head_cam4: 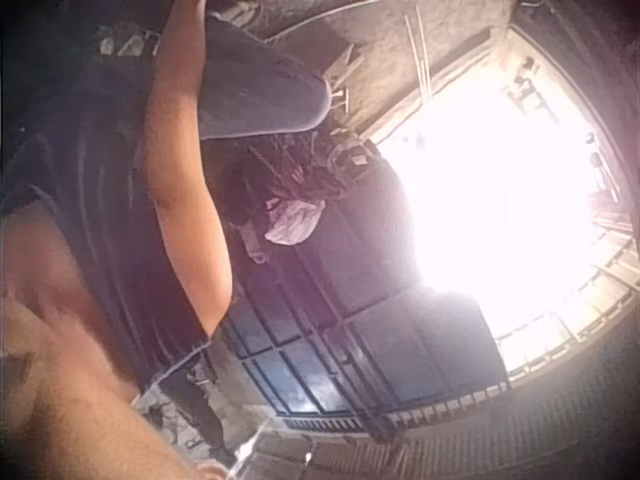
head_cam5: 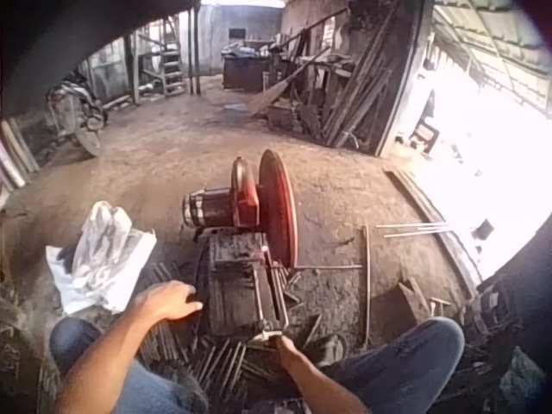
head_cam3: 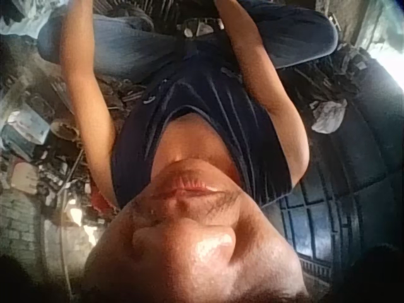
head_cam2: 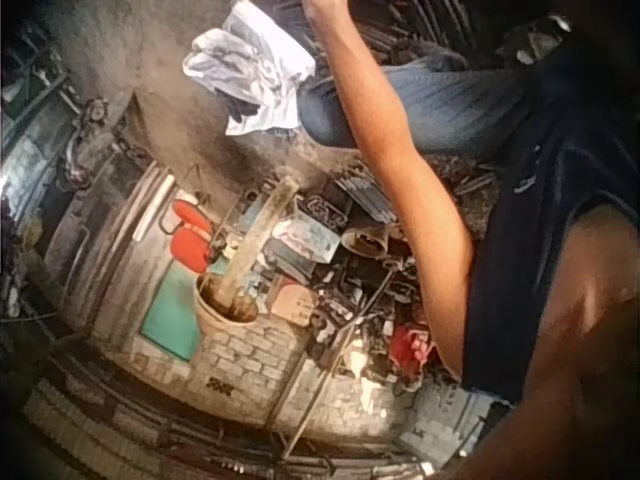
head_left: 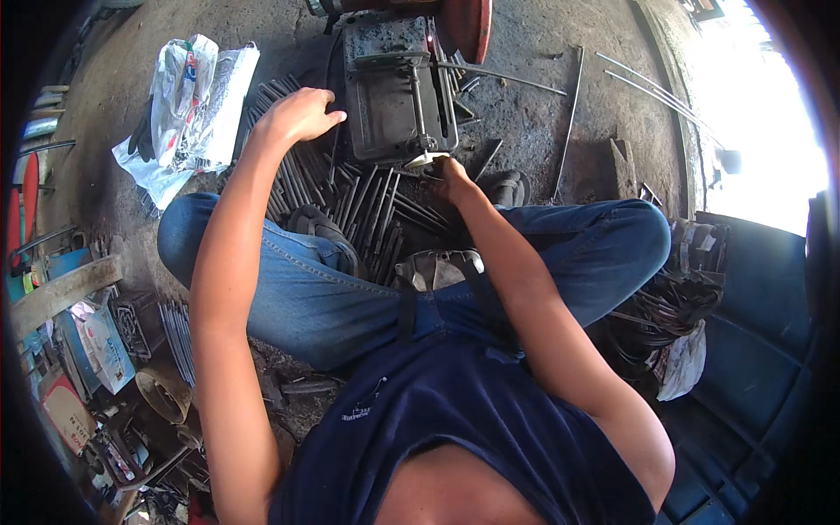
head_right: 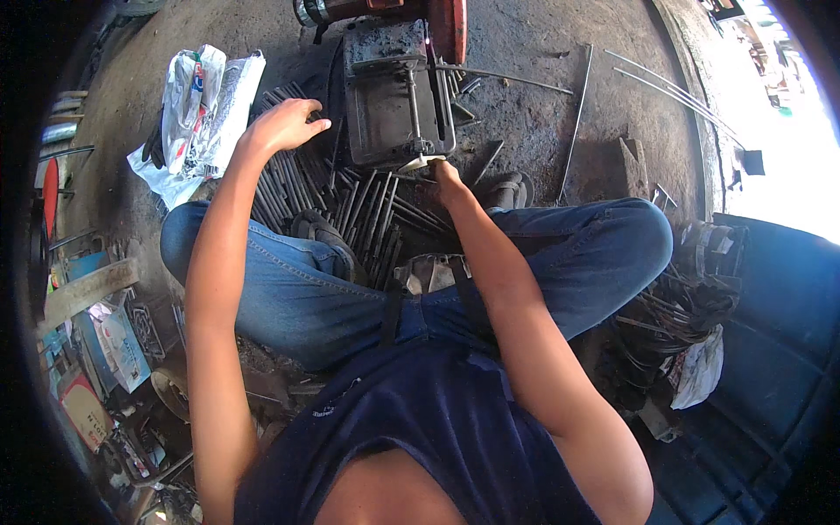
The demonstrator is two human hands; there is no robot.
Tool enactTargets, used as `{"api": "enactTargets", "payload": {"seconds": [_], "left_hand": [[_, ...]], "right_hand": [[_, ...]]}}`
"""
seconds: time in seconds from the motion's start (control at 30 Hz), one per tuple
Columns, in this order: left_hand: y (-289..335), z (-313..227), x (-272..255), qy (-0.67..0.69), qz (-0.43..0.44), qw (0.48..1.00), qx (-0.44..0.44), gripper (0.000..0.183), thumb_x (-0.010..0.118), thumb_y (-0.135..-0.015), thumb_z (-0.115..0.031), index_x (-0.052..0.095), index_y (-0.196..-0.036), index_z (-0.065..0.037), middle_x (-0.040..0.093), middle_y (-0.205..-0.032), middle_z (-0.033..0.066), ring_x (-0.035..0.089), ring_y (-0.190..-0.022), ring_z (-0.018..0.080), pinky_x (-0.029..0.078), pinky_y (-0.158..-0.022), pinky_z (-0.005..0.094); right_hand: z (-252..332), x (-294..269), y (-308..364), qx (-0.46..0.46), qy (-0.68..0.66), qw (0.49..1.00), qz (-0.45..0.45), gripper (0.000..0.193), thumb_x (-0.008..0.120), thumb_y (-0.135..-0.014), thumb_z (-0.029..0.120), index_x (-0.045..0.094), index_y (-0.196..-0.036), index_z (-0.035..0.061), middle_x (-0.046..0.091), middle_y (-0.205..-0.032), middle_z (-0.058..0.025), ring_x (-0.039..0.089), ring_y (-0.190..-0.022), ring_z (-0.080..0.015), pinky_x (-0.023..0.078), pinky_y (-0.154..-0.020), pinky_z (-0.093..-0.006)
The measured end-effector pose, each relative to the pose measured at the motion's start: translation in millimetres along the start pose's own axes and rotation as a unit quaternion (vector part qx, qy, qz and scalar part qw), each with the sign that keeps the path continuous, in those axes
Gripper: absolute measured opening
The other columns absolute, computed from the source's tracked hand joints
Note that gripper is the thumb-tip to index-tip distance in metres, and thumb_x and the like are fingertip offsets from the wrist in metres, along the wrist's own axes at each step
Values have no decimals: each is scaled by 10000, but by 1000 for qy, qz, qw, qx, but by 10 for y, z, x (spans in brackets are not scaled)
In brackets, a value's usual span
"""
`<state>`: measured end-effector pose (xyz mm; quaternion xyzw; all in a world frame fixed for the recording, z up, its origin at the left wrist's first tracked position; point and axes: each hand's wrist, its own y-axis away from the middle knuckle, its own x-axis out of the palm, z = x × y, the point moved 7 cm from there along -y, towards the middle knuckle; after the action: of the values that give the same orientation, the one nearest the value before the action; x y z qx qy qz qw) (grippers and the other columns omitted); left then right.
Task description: Cutting metal rods into smaller pieces using a circular chop saw on the floor.
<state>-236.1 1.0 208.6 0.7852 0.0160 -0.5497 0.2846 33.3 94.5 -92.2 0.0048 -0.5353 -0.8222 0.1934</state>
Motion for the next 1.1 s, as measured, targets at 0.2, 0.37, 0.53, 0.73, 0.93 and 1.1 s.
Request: {"api": "enactTargets", "payload": {"seconds": [0.2,0.37,0.53,0.73,0.93,1.1], "left_hand": [[-10,-15,20,-22,-4,1000,2,513,590,-920,-412,606,-1220,4,628,-1204,209,577,-1164,344,462,-986,430],[-21,-32,28,-14,11,1000,4,512,589,-920,-412,606,-1221,2,627,-1208,207,576,-1167,340,459,-989,427],[4,-1,10,-12,3,1000,-7,509,591,-918,-408,607,-1221,0,629,-1208,203,578,-1167,338,459,-991,422],[42,10,-9,-17,5,1000,-6,530,588,-919,-417,592,-1248,-2,620,-1225,206,575,-1175,333,457,-998,418],[43,25,-32,10,2,1000,-14,552,604,-904,-397,572,-1268,17,609,-1226,239,579,-1164,353,449,-1002,405],[32,24,-33,11,-3,1000,-7,557,605,-903,-400,569,-1270,18,606,-1230,241,580,-1163,353,450,-1001,409]], "right_hand": [[54,124,-94,19,-115,991,69,205,454,-950,197,599,-1015,67,643,-888,-93,643,-794,-253,571,-685,-426],[-29,83,-264,13,-130,987,91,171,489,-933,142,619,-956,33,650,-848,-114,652,-739,-248,582,-680,-395],[-133,28,-450,12,-138,987,86,129,517,-921,101,615,-959,25,651,-858,-113,655,-745,-234,580,-667,-352],[-176,140,-389,15,-126,984,124,75,581,-889,60,619,-950,39,659,-846,-103,656,-741,-216,568,-640,-314],[-199,187,-349,3,-161,979,129,92,621,-848,18,607,-932,53,663,-862,-95,653,-755,-225,578,-669,-332],[-250,159,-393,3,-147,984,103,138,623,-839,19,585,-963,65,627,-915,-90,622,-821,-231,578,-733,-368]]}}
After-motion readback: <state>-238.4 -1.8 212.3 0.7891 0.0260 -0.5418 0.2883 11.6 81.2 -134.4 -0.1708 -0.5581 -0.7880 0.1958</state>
